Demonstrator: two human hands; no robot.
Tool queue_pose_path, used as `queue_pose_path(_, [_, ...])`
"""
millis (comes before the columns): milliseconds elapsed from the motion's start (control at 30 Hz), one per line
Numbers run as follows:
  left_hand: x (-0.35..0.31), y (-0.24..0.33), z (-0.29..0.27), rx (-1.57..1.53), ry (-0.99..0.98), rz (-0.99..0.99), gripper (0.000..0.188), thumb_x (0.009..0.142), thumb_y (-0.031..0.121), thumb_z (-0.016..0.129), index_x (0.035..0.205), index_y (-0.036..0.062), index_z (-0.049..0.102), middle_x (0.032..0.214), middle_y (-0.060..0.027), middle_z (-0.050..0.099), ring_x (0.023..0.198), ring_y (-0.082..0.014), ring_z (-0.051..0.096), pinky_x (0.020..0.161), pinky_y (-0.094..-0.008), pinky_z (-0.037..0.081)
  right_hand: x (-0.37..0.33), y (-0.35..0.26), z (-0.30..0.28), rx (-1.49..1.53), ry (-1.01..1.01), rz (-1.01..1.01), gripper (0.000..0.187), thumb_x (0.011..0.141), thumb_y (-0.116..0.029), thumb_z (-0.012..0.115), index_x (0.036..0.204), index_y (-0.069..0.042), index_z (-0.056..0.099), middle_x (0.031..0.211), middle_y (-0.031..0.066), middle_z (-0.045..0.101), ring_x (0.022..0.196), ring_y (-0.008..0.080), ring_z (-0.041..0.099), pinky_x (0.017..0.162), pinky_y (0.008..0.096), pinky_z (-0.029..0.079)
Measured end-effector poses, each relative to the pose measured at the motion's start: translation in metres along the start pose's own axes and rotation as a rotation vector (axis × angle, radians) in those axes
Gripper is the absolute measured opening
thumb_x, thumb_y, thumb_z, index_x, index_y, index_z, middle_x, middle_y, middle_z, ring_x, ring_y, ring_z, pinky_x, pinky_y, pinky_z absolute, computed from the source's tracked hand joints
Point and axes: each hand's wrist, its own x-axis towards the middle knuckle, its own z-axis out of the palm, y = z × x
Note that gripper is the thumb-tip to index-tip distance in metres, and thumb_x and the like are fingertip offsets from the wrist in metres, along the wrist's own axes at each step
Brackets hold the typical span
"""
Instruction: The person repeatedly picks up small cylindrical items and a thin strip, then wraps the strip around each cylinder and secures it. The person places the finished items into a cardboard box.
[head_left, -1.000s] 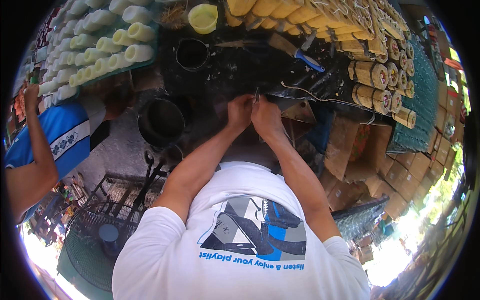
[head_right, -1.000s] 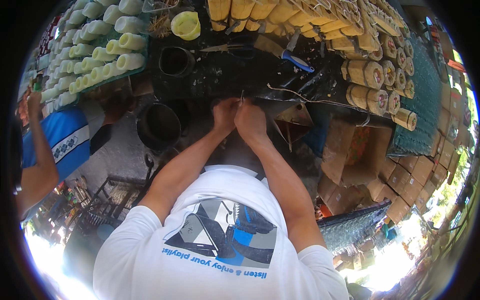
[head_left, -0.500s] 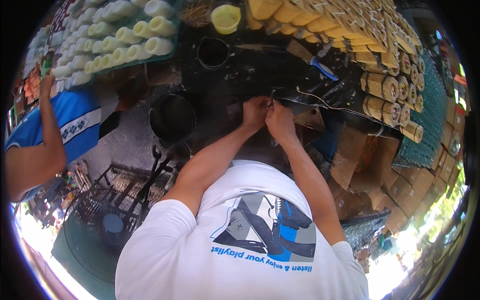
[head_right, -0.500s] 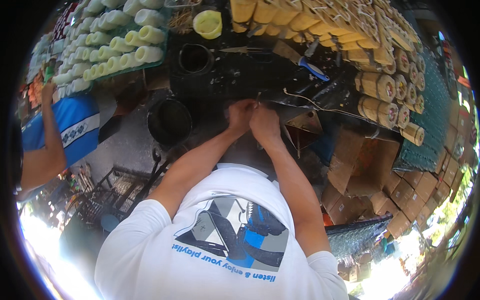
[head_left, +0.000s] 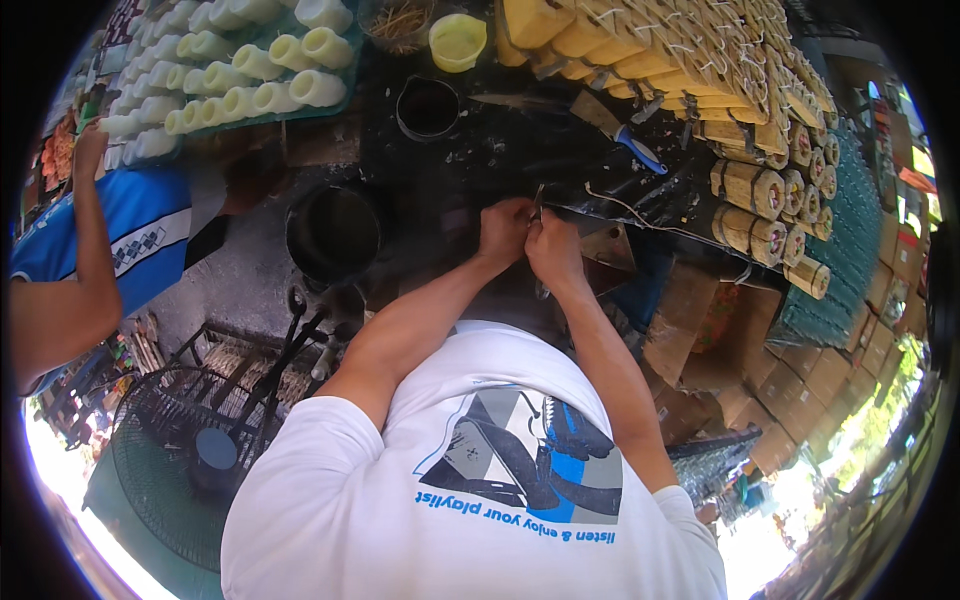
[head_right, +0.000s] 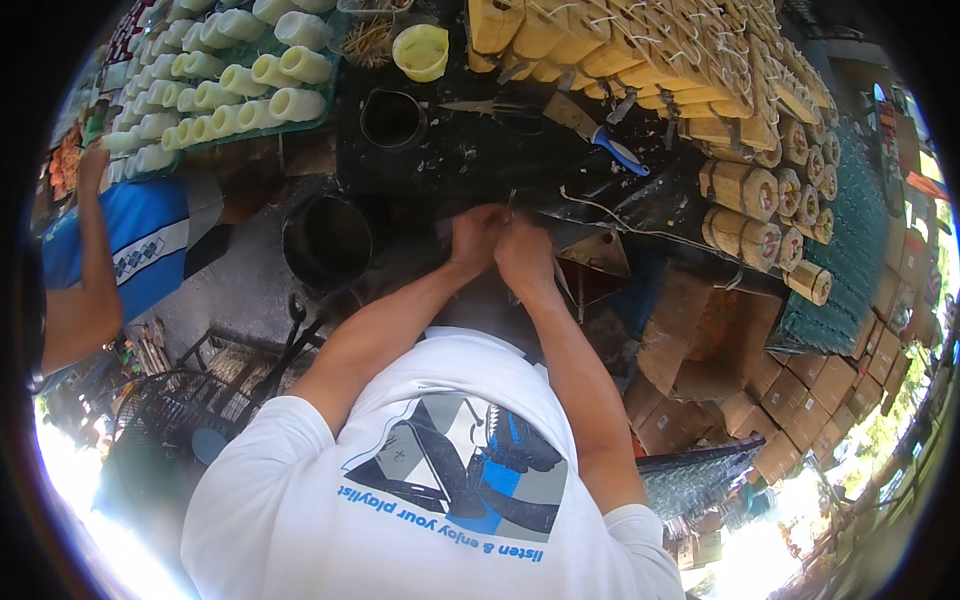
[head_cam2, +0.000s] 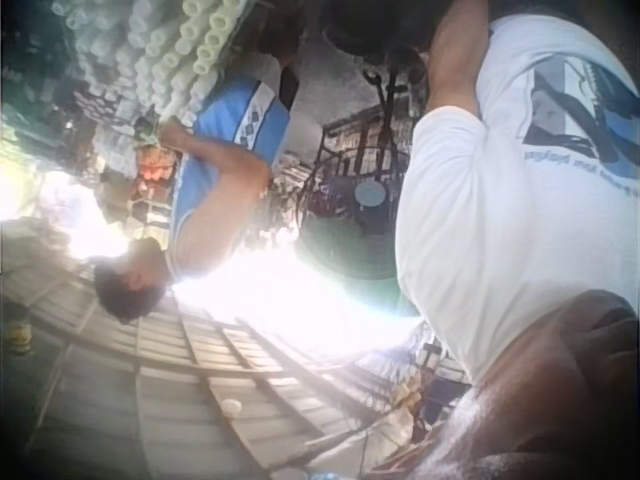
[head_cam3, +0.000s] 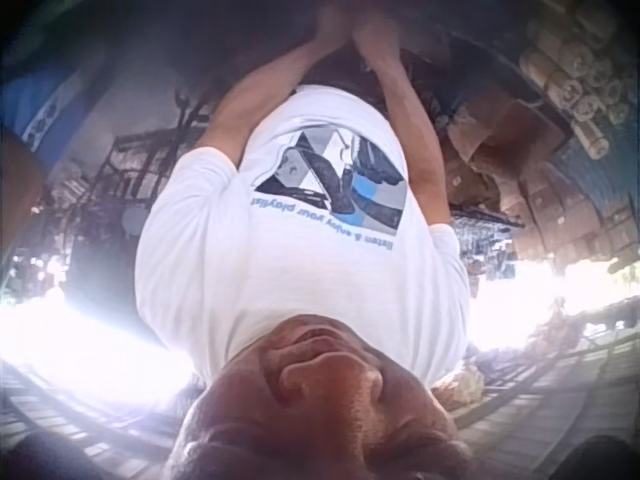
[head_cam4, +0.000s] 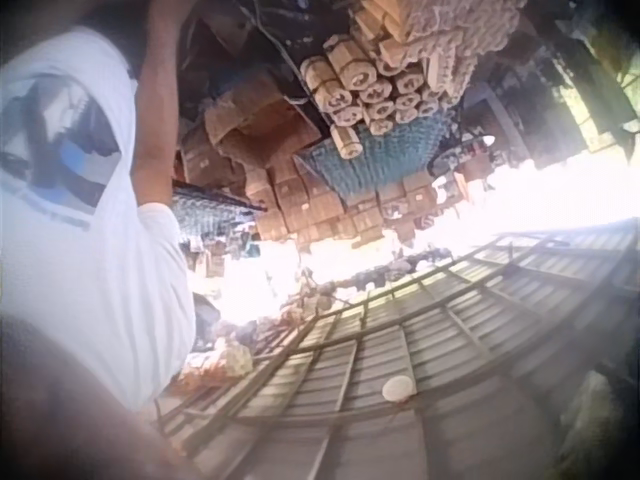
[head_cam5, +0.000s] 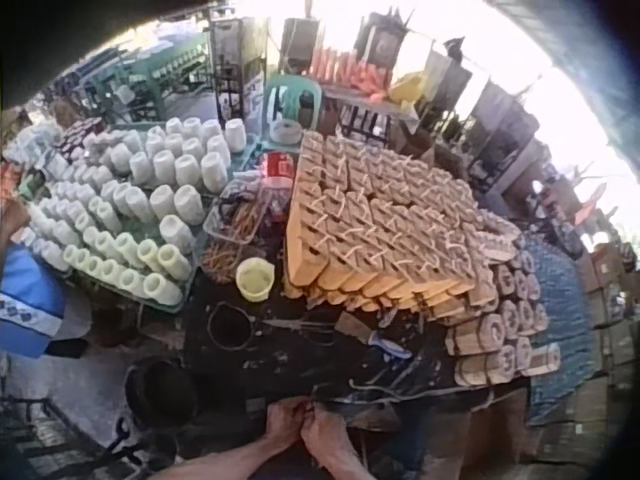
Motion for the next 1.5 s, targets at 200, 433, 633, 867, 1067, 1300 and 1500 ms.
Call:
queue_pose_path(200, [0.004,0.005,-0.005,0.055,-0.061,-0.053,0.017,0.089,0.012,0.069,0.099,0.0007,0.077,0.093,-0.0211,0.075,0.086,-0.0333,0.074,0.078,-0.0399,0.056,0.000,-0.011,-0.010,-0.126,-0.019,-0.001,0.023,0.094,-0.015,0.055,0.101,0.003,0.068,0.080,0.0326,0.068,0.081,0.0508,0.068,0.075,0.0598,0.054])
queue_pose_path(433, [0.011,0.027,-0.020,0.076,-0.112,-0.077,0.018,0.092,0.011,0.064,0.099,0.0013,0.077,0.092,-0.0204,0.074,0.084,-0.0351,0.073,0.076,-0.0414,0.055,0.000,-0.008,-0.019,-0.234,0.017,-0.111,0.025,0.096,-0.014,0.057,0.112,0.003,0.066,0.079,0.0266,0.069,0.069,0.0429,0.070,0.065,0.0523,0.056])
queue_pose_path(633, [0.029,0.094,-0.097,0.209,0.040,0.152,0.010,0.087,0.002,0.070,0.094,0.0016,0.076,0.089,-0.0180,0.072,0.084,-0.0344,0.072,0.075,-0.0394,0.056,-0.007,-0.032,-0.074,0.804,-0.108,0.536,0.031,0.096,-0.015,0.064,0.125,-0.006,0.068,0.081,0.0101,0.069,0.077,0.0222,0.071,0.070,0.0367,0.055])
queue_pose_path(867, [0.184,0.138,-0.233,0.782,0.494,0.440,0.020,0.091,0.016,0.073,0.102,0.0005,0.077,0.092,-0.0185,0.074,0.086,-0.0369,0.071,0.079,-0.0444,0.054,0.035,0.057,-0.066,-0.016,0.145,0.145,0.030,0.090,-0.023,0.072,0.112,-0.003,0.074,0.095,0.0143,0.074,0.081,0.0340,0.070,0.076,0.0411,0.055])
queue_pose_path(1067, [0.184,0.160,-0.213,0.777,0.482,0.472,0.019,0.089,0.016,0.073,0.101,0.0025,0.077,0.089,-0.0187,0.070,0.083,-0.0385,0.068,0.076,-0.0461,0.053,0.091,0.050,-0.088,-0.106,0.284,0.222,0.033,0.087,-0.031,0.074,0.108,-0.005,0.076,0.107,0.0201,0.074,0.104,0.0415,0.069,0.089,0.0514,0.053])
queue_pose_path(1300, [0.064,0.162,-0.146,0.419,0.111,0.309,0.017,0.088,0.009,0.077,0.100,-0.0028,0.074,0.087,-0.0154,0.068,0.069,-0.0261,0.066,0.067,-0.0357,0.052,0.126,0.055,-0.081,-0.094,0.365,0.188,0.027,0.084,-0.028,0.079,0.102,-0.008,0.076,0.106,0.0180,0.073,0.101,0.0406,0.070,0.086,0.0500,0.056])
queue_pose_path(1500, [0.010,0.118,-0.109,0.337,-0.146,0.217,0.017,0.087,0.010,0.077,0.100,-0.0011,0.075,0.090,-0.0153,0.069,0.076,-0.0303,0.069,0.069,-0.0382,0.055,0.128,0.054,-0.073,-0.157,0.331,0.201,0.018,0.087,-0.024,0.075,0.096,-0.009,0.076,0.106,0.0183,0.073,0.100,0.0415,0.070,0.084,0.0515,0.056])
